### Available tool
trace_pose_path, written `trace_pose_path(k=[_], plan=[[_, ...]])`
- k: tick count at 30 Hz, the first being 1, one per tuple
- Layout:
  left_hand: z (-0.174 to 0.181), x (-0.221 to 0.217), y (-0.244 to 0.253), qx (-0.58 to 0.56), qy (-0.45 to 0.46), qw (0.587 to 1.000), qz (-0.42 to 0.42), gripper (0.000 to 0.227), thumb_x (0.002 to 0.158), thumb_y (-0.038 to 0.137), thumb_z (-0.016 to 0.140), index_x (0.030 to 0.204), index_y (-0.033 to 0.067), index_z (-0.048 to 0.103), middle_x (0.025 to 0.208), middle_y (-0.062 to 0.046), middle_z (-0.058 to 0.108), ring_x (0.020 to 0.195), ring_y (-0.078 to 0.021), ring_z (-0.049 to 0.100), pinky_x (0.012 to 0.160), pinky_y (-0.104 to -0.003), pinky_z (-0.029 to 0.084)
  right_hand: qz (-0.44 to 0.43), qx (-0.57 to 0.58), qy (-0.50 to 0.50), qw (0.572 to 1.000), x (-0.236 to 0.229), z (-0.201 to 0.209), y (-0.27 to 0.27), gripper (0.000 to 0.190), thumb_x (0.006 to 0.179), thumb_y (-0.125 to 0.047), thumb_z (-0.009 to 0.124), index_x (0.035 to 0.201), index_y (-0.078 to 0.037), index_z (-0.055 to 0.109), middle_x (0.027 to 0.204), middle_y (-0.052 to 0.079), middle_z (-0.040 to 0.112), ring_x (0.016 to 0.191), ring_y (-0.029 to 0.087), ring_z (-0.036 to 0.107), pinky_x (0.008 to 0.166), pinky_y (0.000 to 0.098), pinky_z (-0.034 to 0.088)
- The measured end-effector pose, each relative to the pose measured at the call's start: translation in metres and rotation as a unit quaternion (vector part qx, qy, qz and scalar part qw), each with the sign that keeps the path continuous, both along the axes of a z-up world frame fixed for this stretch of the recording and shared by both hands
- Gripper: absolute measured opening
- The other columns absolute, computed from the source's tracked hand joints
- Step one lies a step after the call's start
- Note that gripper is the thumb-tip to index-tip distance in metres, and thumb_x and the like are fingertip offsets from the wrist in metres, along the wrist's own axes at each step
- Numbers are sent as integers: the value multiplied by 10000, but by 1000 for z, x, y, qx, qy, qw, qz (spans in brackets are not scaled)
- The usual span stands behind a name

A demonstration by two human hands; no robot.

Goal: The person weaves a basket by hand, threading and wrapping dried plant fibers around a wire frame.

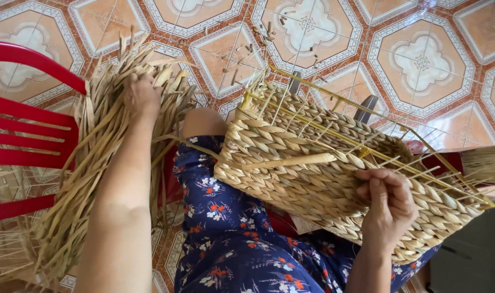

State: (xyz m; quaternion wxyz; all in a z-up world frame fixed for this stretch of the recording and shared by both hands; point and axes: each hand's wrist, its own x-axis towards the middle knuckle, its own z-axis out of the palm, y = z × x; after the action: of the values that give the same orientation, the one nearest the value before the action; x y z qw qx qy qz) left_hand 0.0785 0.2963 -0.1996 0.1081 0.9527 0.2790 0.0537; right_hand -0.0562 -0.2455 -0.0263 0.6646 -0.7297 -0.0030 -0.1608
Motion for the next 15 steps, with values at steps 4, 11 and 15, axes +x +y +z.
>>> trace_pose_path(k=[4,11,15], plan=[[29,4,-8,-54,-24,998,3,219,892,252,802,1057,144,706,1392,-178,547,1220,-337,558,976,-487,491,2,5,7,1000,0,-1,-2,82,1105,11,619,1168,-6,669,1029,117,735,838,86,649,789,213,532],[125,-1,-18,-528,-152,831,-91,210,986,144,661,1195,126,645,1063,-51,740,821,-109,715,688,-224,607,4,-4,12,1000,1,3,0,86,1095,1,620,1159,-12,675,1055,105,740,825,83,646,760,209,526],[165,-9,-24,-355,-186,903,-155,194,1055,168,634,1228,95,685,987,7,741,741,-52,684,562,-177,549,3,-4,26,1000,0,7,0,88,1093,-1,619,1161,-9,674,1055,104,738,827,80,645,761,205,528]])
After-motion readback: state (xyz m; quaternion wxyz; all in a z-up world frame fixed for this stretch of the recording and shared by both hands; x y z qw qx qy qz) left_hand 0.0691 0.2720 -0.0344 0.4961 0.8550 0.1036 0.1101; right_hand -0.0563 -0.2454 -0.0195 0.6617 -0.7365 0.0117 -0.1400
